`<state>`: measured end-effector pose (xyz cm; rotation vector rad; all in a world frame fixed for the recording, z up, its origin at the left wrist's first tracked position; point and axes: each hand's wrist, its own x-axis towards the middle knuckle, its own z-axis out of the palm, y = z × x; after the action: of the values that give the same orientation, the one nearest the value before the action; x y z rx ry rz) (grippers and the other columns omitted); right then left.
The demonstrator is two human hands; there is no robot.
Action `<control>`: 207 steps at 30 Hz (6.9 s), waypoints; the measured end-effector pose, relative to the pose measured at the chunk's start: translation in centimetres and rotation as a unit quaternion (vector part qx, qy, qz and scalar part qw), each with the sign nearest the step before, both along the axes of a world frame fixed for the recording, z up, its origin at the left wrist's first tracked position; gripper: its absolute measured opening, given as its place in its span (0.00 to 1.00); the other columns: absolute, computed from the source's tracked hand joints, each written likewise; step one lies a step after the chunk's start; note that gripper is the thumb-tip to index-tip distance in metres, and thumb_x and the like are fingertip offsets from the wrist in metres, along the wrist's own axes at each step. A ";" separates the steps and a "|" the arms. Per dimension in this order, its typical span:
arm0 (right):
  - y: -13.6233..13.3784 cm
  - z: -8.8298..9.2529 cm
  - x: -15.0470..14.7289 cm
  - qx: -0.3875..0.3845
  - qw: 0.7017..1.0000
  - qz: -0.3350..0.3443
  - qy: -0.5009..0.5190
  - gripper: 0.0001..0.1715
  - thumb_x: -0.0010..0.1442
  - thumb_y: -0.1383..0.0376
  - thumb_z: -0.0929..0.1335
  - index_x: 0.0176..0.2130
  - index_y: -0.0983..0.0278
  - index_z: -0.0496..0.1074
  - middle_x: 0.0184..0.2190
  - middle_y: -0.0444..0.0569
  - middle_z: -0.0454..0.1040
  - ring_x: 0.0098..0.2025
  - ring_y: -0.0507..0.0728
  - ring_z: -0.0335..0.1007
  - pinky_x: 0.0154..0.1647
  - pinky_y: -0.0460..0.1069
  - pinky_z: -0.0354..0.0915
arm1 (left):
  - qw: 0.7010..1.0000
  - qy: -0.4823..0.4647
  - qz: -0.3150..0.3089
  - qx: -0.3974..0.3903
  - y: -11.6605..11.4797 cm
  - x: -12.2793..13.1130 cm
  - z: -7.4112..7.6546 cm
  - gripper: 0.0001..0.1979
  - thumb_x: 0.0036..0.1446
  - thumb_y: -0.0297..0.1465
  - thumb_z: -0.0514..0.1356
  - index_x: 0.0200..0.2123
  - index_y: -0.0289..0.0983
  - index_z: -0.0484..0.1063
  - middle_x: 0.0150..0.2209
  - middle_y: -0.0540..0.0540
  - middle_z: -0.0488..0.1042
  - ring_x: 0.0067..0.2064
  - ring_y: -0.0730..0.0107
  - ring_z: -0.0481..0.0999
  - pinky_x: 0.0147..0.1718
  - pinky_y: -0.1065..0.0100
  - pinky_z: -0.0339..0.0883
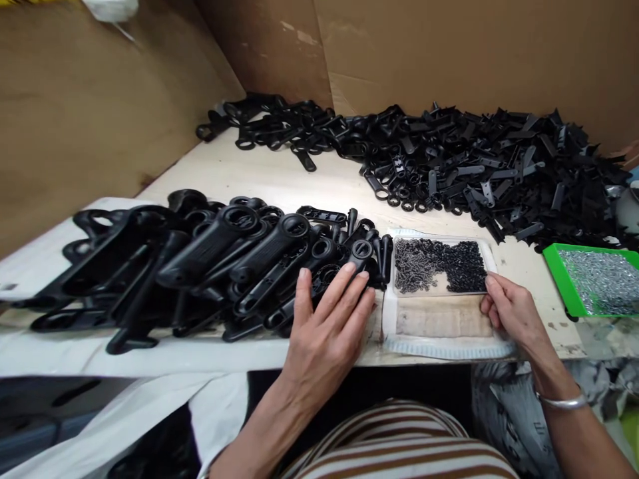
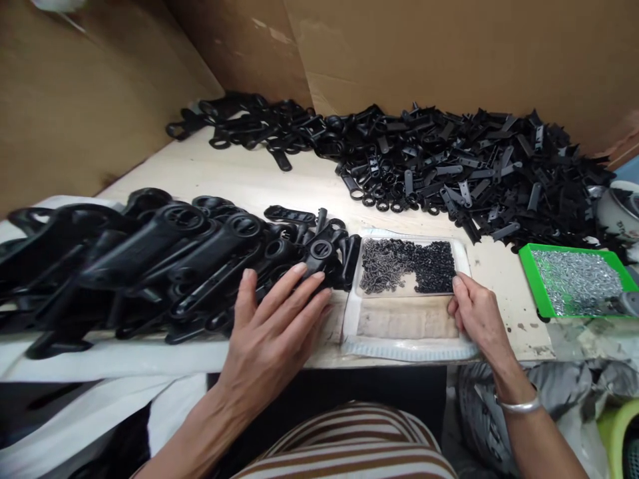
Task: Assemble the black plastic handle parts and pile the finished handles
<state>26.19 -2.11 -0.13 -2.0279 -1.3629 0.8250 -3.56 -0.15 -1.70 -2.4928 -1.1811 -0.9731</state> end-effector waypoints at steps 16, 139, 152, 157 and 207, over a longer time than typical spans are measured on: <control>1.3 -0.2 -0.6 0.005 0.980 0.042 -0.195 0.25 0.66 0.48 0.55 0.39 0.60 0.72 0.15 0.42 0.66 0.21 0.56 0.66 0.30 0.50 0.59 | 0.995 0.027 0.093 -0.022 1.1 0.3 0.4 0.09 0.61 0.22 0.57 0.41 0.38 0.75 0.53 0.42 0.77 0.60 0.48 0.71 0.65 0.35 0.41; -3.0 0.2 -2.9 0.093 0.991 0.085 0.036 0.13 0.63 0.59 0.68 0.42 0.62 0.79 0.41 0.51 0.77 0.27 0.50 0.72 0.26 0.47 0.73 | 0.930 -0.011 -0.216 -0.298 1.1 3.6 1.6 0.12 0.61 0.20 0.52 0.38 0.36 0.74 0.43 0.43 0.78 0.44 0.65 0.76 0.58 0.54 0.63; -2.9 0.6 -3.7 0.122 0.960 0.220 -0.126 0.12 0.66 0.63 0.65 0.44 0.61 0.78 0.34 0.49 0.74 0.36 0.55 0.73 0.38 0.50 0.71 | 0.934 -0.010 -0.205 -0.292 0.7 3.6 1.6 0.14 0.61 0.18 0.51 0.38 0.35 0.75 0.44 0.40 0.78 0.40 0.65 0.76 0.42 0.64 0.70; -1.9 0.8 -3.3 0.112 0.959 0.248 -0.079 0.12 0.65 0.63 0.65 0.39 0.62 0.79 0.32 0.49 0.74 0.35 0.55 0.72 0.36 0.50 0.70 | 0.933 -0.033 -0.205 -0.293 0.7 3.6 1.4 0.14 0.60 0.18 0.51 0.40 0.35 0.75 0.45 0.40 0.78 0.40 0.66 0.76 0.42 0.65 0.72; 1.3 3.1 -2.0 0.132 0.940 0.268 -0.163 0.12 0.66 0.64 0.65 0.42 0.62 0.78 0.40 0.49 0.79 0.41 0.55 0.75 0.42 0.50 0.69 | 0.951 -0.002 -0.167 -0.259 2.5 2.5 3.4 0.11 0.64 0.22 0.52 0.37 0.34 0.74 0.36 0.43 0.77 0.36 0.66 0.73 0.37 0.66 0.68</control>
<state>24.14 -0.76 3.00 -1.6481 -2.1448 0.4847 -1.02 2.37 1.69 -3.1877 -1.1565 -0.8176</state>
